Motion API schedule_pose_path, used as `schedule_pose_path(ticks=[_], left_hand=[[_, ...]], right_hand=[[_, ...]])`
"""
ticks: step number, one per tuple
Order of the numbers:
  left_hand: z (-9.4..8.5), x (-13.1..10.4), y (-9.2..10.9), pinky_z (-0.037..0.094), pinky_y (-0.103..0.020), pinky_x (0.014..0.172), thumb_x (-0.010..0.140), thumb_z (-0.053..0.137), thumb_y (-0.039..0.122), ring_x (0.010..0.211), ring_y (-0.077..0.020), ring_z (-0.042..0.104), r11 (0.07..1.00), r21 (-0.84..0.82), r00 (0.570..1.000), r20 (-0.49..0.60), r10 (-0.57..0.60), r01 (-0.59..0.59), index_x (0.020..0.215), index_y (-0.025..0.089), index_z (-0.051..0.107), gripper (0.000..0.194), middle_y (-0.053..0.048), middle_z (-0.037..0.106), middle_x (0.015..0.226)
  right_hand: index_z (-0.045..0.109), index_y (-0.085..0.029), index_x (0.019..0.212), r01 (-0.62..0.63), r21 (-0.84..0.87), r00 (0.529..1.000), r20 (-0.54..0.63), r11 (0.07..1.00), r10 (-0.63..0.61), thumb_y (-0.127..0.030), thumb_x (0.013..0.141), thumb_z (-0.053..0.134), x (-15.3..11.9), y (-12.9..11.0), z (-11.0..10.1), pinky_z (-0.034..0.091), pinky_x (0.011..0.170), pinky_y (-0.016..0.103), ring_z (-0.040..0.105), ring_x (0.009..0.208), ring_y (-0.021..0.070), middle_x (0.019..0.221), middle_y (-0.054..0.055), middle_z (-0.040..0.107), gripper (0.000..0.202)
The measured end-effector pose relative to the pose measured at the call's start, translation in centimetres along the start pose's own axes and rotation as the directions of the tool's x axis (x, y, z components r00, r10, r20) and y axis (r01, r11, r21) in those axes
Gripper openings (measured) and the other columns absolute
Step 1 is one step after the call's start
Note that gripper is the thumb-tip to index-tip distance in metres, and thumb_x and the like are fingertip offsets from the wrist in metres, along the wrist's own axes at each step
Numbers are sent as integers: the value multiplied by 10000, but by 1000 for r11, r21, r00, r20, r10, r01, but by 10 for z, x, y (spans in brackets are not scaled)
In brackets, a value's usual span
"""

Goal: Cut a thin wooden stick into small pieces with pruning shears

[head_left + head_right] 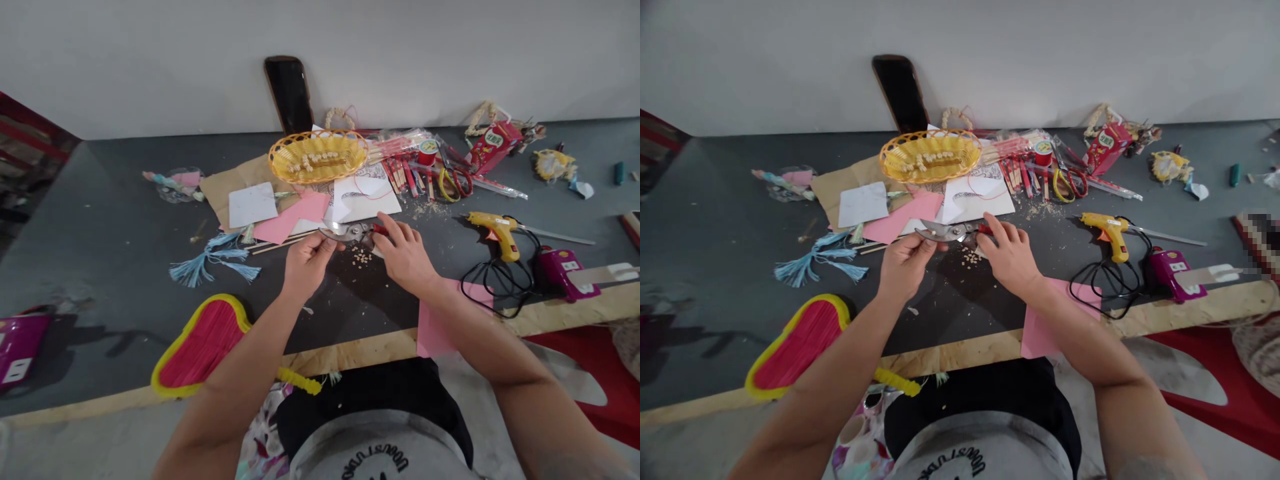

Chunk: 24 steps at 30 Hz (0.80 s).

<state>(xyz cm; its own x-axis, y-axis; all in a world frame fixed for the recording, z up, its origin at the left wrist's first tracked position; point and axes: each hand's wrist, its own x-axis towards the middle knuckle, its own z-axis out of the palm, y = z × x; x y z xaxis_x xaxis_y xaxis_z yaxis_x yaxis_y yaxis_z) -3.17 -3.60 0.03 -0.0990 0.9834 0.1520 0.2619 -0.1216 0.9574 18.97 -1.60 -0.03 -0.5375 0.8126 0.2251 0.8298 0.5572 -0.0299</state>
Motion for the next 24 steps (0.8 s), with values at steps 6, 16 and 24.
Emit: schedule_pose_path(ticks=[6,16,24], left_hand=[[-3,0,5,467,-279,699,920,616,465,735,-181,648,998,51,1000,-9,29,-29,788,177,743,341,-49,763,777],[-4,-5,14,436,-281,633,930,589,457,663,-178,617,990,127,998,-11,57,-55,737,187,734,362,-48,736,723],[1,-4,7,426,-278,653,937,598,461,658,-156,602,998,58,1000,-21,-17,19,808,188,709,321,-40,757,779]], right_hand=[[370,-166,1508,-29,54,999,46,998,26,-87,911,395,2,-3,-5,415,928,445,486,1231,309,1600,173,374,603],[318,-276,1567,-31,90,995,96,995,22,-168,938,432,1,-6,-9,403,851,415,515,1105,287,1315,126,588,648],[354,-272,1556,-29,100,996,86,995,20,-157,932,431,4,-2,-5,407,839,408,534,1092,280,1296,121,602,639]])
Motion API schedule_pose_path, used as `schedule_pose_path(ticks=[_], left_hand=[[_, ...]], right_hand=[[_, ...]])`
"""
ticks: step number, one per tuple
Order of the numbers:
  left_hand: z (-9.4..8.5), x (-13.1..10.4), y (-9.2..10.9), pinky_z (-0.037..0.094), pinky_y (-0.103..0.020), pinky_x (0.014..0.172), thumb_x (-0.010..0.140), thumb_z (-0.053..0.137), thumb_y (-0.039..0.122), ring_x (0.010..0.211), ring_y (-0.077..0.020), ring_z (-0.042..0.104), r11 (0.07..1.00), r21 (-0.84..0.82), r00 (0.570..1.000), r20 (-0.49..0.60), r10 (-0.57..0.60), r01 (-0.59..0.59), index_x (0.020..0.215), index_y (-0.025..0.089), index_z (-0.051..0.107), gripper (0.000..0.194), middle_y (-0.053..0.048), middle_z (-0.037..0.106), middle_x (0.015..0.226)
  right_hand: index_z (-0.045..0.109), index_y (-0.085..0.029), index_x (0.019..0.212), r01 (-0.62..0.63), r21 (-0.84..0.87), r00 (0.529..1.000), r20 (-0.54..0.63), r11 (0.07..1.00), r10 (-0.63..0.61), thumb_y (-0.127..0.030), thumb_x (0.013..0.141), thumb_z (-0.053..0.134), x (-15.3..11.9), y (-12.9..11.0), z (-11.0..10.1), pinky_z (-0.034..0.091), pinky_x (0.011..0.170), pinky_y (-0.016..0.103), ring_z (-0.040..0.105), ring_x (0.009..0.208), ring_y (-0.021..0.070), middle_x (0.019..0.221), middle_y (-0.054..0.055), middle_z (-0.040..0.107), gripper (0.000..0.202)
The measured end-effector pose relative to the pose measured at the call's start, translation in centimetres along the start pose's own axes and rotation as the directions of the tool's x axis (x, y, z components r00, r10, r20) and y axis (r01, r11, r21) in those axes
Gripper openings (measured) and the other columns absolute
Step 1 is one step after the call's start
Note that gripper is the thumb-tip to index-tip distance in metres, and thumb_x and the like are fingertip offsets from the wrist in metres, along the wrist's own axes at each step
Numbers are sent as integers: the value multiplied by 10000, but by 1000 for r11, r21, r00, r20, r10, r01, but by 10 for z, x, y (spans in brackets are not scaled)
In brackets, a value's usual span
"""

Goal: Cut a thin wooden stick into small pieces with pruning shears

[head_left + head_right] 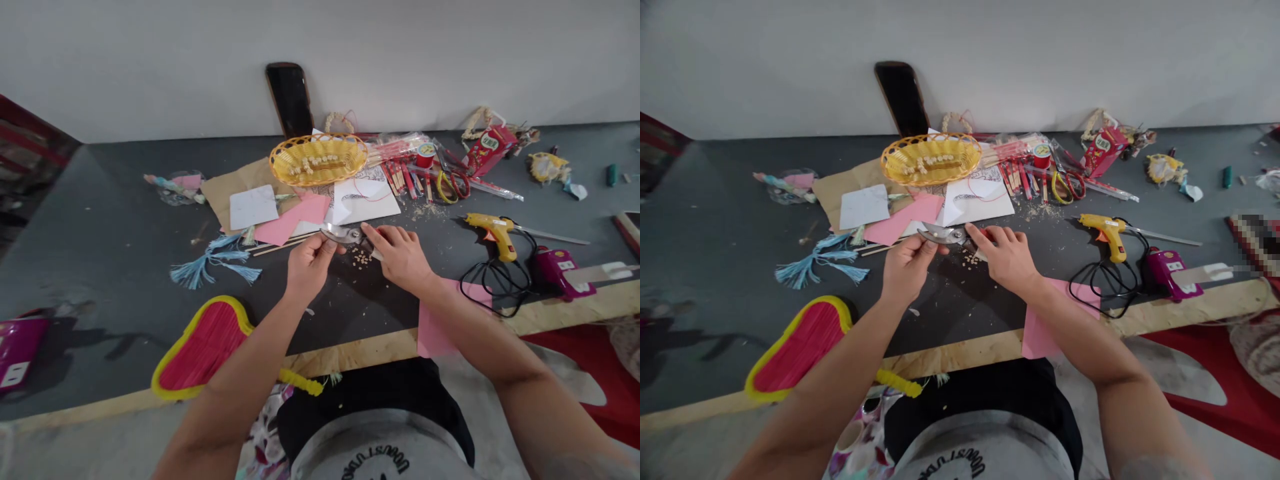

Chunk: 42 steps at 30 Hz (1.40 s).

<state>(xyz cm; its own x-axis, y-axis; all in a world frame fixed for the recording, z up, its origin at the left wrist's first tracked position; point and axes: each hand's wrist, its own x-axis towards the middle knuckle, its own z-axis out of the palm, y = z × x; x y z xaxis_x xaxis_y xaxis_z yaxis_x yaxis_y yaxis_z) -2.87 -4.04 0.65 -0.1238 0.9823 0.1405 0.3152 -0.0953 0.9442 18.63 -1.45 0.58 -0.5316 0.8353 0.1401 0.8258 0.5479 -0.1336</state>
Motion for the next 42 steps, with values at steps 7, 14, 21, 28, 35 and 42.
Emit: schedule_pose_path(ticks=[7,14,21,28,35,42], left_hand=[[0,-2,-1,382,-262,570,935,604,481,635,-141,576,996,-93,1000,21,-1,3,824,191,691,322,-40,742,761],[-2,2,2,172,-262,422,811,722,528,403,-66,272,910,-376,979,171,-115,173,689,181,674,371,-32,666,604],[-3,4,14,161,-245,399,736,779,525,386,-48,264,872,-421,959,231,-164,250,674,178,653,375,-33,658,584],[-1,1,4,183,-245,420,809,737,535,417,-56,291,895,-398,973,183,-139,202,737,166,694,378,-33,658,609],[1,-2,3,394,-252,550,831,729,459,677,-166,626,968,-233,994,76,-76,92,886,191,717,274,-59,766,795],[-5,-1,3,251,-256,450,847,705,427,452,-97,385,961,-250,986,142,-81,115,780,192,713,244,-41,725,671]], right_hand=[[295,-205,1571,37,107,999,12,994,-39,-120,849,453,0,5,-1,452,896,447,523,1151,308,1423,151,536,744],[233,-171,1582,101,245,995,-43,964,-94,-231,871,502,-1,15,7,477,934,486,522,1200,332,1412,176,543,762],[346,-187,1541,45,181,999,-9,982,-44,-207,918,431,-1,12,6,481,910,453,556,1130,301,1291,167,602,629],[413,-183,1501,-8,117,1000,21,993,6,-174,945,397,-1,7,0,475,902,423,569,1090,284,1241,154,628,556],[318,-166,1553,18,95,1000,12,995,-19,-141,851,455,1,12,6,467,906,434,528,1156,303,1341,165,585,716],[271,-181,1577,82,129,995,44,988,-89,-133,817,453,0,16,0,475,905,445,508,1190,315,1442,152,533,783]])
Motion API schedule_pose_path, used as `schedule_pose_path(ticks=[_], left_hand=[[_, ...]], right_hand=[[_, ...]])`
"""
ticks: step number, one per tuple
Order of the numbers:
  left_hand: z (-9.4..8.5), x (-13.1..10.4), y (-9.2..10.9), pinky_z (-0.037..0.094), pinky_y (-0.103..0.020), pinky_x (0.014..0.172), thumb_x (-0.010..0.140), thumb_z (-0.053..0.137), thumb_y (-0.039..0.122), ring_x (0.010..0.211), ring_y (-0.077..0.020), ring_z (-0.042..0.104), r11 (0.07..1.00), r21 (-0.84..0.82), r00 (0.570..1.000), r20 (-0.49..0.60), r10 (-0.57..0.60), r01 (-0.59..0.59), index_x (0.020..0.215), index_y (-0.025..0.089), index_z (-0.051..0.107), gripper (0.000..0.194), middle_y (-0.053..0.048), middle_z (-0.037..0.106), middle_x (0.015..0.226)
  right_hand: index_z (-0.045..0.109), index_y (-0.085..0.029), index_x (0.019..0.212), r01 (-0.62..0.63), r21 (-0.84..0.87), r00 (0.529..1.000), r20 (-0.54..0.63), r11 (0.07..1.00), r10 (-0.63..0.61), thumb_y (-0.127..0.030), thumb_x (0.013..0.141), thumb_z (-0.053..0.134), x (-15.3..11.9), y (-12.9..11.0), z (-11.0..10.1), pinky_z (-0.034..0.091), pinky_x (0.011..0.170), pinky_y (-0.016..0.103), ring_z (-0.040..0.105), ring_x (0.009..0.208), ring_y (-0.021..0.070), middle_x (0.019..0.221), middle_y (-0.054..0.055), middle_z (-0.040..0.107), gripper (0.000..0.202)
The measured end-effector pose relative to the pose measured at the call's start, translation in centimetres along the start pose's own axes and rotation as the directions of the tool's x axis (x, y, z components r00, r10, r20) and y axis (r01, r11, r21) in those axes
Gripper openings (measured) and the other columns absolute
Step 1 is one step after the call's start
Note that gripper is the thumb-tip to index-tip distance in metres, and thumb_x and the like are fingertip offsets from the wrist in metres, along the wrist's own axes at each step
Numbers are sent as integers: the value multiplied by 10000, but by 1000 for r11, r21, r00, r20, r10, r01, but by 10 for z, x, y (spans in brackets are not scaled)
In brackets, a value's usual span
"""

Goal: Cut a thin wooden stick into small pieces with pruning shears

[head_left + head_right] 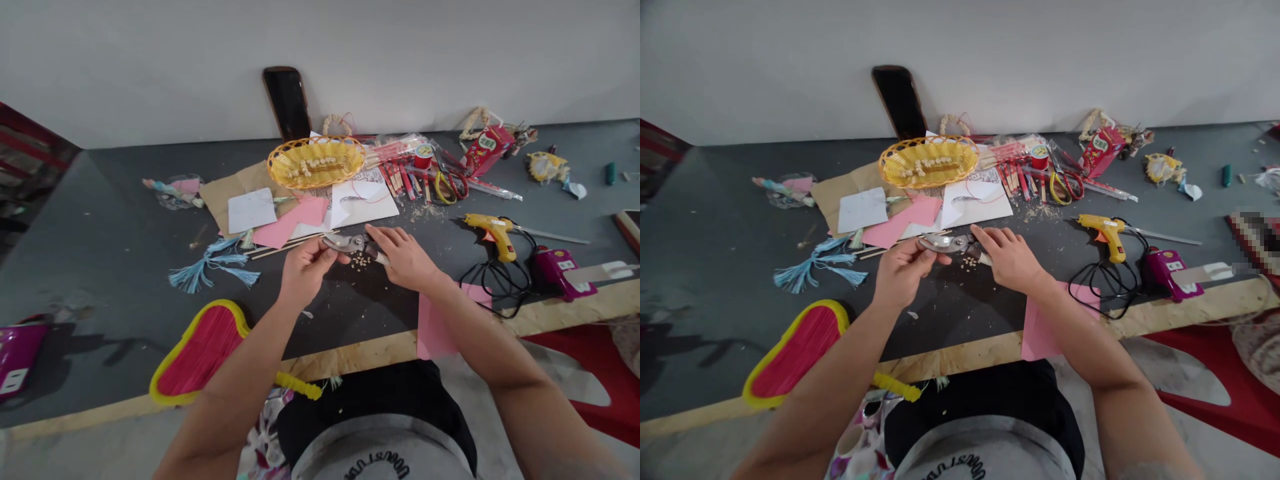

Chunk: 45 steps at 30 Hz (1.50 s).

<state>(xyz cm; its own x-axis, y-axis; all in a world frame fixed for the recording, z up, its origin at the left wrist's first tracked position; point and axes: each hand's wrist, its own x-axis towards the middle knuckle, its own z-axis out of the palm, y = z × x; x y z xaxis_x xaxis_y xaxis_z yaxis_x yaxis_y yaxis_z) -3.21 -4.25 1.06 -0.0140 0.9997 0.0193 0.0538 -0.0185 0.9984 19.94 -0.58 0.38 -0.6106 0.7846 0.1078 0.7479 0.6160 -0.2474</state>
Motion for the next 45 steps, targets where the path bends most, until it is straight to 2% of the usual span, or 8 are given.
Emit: schedule_pose_path(ticks=[4,11,17,22,28,32,39,45], left_hand=[[-1,4,4,190,-249,416,784,747,411,407,-68,286,988,-120,993,75,-87,95,713,186,680,245,-46,716,646],[1,5,8,188,-243,410,754,757,402,397,-57,280,978,-165,991,63,-119,128,733,181,665,240,-62,743,684],[3,6,-3,264,-229,449,807,734,408,456,-68,360,996,-71,999,-12,-47,46,828,165,718,245,-66,763,760],[3,3,-7,337,-217,486,851,691,330,486,-80,438,999,34,998,-60,31,-29,818,169,709,165,-36,741,708],[-2,3,3,225,-217,403,797,739,378,402,-53,328,992,-105,994,92,-59,69,745,159,682,232,-57,723,656],[-1,6,9,201,-209,397,747,780,372,388,-41,308,972,-193,988,111,-111,131,747,155,663,246,-69,729,658],[1,6,5,209,-211,405,762,765,395,392,-40,317,974,-192,992,66,-111,122,775,149,663,267,-78,742,693],[3,6,-8,352,-218,507,839,710,377,523,-86,476,1000,6,997,-81,-15,15,820,161,690,218,-49,732,738]], right_hand=[[294,-181,1567,-4,10,1000,-4,1000,4,-119,814,458,0,1,0,472,908,446,531,1169,313,1403,160,561,773],[347,-187,1536,-21,3,1000,15,1000,21,-98,811,471,-1,-4,1,482,905,411,569,1104,278,1241,146,617,741],[371,-182,1530,-67,-43,998,4,997,68,-140,881,463,2,-4,1,479,907,414,573,1106,290,1270,153,623,657],[313,-165,1562,-34,-34,999,31,999,35,-111,829,471,2,2,2,476,922,437,542,1168,311,1359,160,583,752],[320,-171,1553,20,2,999,32,1000,-20,-100,812,460,0,6,-1,479,935,449,532,1177,309,1377,155,573,758],[339,-170,1544,-3,-3,1000,28,1000,3,-89,818,456,0,3,1,488,931,444,556,1138,299,1310,160,599,740],[356,-188,1535,-35,2,997,61,999,35,-91,833,457,-1,-3,-1,499,928,410,592,1071,274,1213,144,621,716],[333,-166,1545,-48,-37,997,51,998,49,-117,852,460,1,0,1,481,938,427,563,1143,302,1308,162,599,707]])
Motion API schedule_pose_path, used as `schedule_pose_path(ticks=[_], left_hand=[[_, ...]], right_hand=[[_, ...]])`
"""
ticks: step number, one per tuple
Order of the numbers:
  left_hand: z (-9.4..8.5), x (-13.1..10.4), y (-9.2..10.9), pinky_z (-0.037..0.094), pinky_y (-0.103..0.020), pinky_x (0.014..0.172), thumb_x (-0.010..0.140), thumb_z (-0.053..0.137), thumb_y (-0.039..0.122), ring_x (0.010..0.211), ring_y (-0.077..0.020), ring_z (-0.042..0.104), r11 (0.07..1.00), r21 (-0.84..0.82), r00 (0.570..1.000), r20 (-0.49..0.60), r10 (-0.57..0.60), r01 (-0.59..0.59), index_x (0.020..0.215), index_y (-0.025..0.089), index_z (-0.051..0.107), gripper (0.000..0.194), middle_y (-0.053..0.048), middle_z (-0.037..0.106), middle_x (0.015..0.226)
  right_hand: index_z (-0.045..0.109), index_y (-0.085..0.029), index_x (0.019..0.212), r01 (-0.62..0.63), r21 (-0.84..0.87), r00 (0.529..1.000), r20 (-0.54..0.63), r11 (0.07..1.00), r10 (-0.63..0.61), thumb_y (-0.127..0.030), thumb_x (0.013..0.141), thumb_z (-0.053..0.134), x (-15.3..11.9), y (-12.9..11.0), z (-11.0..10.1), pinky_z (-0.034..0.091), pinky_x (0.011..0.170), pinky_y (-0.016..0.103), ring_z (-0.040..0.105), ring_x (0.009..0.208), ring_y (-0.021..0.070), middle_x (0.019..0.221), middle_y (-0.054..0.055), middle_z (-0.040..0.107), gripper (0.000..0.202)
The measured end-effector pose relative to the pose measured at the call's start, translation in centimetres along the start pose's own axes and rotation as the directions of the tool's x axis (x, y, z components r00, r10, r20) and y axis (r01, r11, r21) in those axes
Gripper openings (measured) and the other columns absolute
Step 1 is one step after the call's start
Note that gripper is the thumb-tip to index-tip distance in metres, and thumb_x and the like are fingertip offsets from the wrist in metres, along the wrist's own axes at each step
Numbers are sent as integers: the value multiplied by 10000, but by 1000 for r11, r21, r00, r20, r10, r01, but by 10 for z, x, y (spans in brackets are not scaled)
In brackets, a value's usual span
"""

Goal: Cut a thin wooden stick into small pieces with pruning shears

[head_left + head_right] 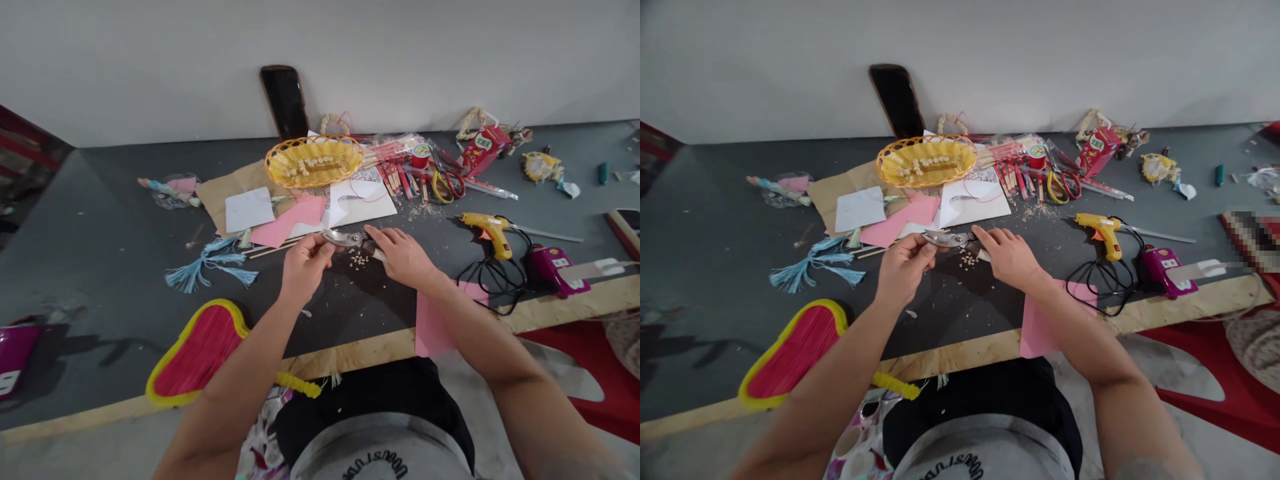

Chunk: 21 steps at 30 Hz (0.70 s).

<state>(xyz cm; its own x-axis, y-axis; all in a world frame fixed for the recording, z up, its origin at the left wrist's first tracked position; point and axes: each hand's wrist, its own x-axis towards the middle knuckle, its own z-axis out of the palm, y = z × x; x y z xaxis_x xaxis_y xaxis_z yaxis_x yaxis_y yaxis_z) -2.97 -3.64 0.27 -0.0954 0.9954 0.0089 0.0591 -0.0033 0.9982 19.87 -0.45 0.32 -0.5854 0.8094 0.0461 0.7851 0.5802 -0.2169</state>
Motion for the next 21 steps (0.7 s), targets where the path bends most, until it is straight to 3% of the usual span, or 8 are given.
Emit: schedule_pose_path(ticks=[2,5,10,12,21], left_hand=[[-1,0,-2,328,-219,497,842,707,359,509,-85,452,1000,14,1000,-13,9,-9,808,162,696,201,-26,691,666],[-3,-1,2,241,-222,449,839,711,367,455,-70,357,999,-47,999,48,-15,17,801,158,704,212,-13,647,597],[-6,0,17,171,-220,394,721,808,463,376,-29,277,956,-203,961,224,-164,210,735,145,664,349,-68,717,656],[-6,0,21,172,-214,390,683,839,481,368,-20,275,942,-229,951,244,-189,246,722,144,650,388,-78,728,660],[-3,1,15,277,-219,427,727,824,453,435,-48,390,967,-212,980,170,-105,140,781,152,676,339,-93,763,784]], right_hand=[[314,-161,1553,11,0,1000,6,1000,-11,-118,847,458,0,0,0,475,933,433,551,1161,308,1352,162,583,722],[303,-165,1559,36,-6,999,18,999,-36,-121,841,459,-1,2,-2,470,902,438,542,1159,314,1372,158,579,736],[332,-174,1548,95,-5,996,3,996,-95,-109,800,483,-2,6,-4,451,879,424,528,1155,311,1359,153,594,765],[349,-173,1541,96,-14,995,-8,995,-96,-104,800,480,-2,7,-3,447,872,423,533,1143,310,1334,155,607,755],[372,-135,1526,63,-9,998,-25,998,-63,-103,850,464,0,4,-2,478,955,417,584,1075,280,1242,164,622,683]])
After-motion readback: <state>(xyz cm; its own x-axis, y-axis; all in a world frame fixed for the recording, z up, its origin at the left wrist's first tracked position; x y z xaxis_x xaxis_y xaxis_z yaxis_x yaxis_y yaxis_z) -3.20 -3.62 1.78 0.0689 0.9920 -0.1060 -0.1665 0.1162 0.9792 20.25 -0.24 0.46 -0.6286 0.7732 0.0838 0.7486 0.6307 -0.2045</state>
